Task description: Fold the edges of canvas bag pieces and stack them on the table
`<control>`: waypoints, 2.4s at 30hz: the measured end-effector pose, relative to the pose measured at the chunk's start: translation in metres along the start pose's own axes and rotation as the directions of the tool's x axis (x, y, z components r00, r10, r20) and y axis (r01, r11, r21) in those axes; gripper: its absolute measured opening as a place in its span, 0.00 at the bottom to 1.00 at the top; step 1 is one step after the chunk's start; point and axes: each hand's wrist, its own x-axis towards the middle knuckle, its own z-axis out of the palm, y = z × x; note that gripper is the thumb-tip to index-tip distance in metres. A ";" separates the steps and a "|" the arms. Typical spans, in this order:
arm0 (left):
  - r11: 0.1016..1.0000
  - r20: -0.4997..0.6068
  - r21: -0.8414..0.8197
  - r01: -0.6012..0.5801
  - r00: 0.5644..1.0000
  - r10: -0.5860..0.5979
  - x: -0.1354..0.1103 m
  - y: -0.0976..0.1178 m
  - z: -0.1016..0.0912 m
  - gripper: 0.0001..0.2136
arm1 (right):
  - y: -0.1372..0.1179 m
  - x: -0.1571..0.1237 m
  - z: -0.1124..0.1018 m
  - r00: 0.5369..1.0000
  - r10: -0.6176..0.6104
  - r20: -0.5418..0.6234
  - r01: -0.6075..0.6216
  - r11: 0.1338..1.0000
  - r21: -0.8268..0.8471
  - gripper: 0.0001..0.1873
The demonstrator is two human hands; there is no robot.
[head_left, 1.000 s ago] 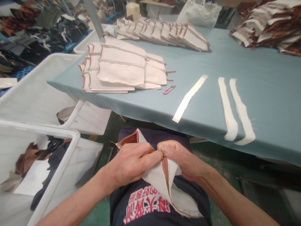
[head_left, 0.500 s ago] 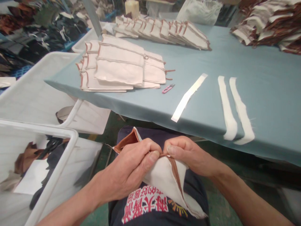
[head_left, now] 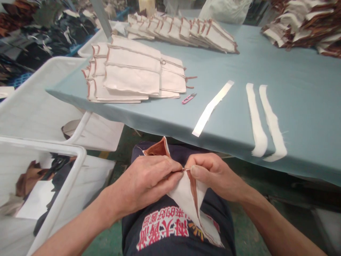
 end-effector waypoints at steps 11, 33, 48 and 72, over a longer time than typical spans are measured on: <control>0.997 0.097 -0.011 0.072 0.993 -0.071 0.005 0.006 0.000 0.08 | -0.009 -0.007 0.007 0.999 -0.014 -0.049 -0.001 0.958 -0.288 0.09; 0.926 -0.062 -0.240 0.290 0.948 -0.313 -0.013 -0.004 0.006 0.03 | 0.003 0.005 0.011 0.997 -0.007 -0.074 -0.022 0.920 -0.391 0.09; 0.968 -0.026 0.251 0.002 1.000 0.004 -0.010 -0.004 0.013 0.12 | -0.001 0.002 0.015 0.997 -0.005 -0.075 -0.026 0.912 -0.408 0.09; 0.972 0.099 -0.147 0.184 0.980 -0.170 -0.016 0.000 0.009 0.03 | -0.013 -0.005 0.012 0.997 -0.072 -0.004 0.057 0.826 -0.561 0.05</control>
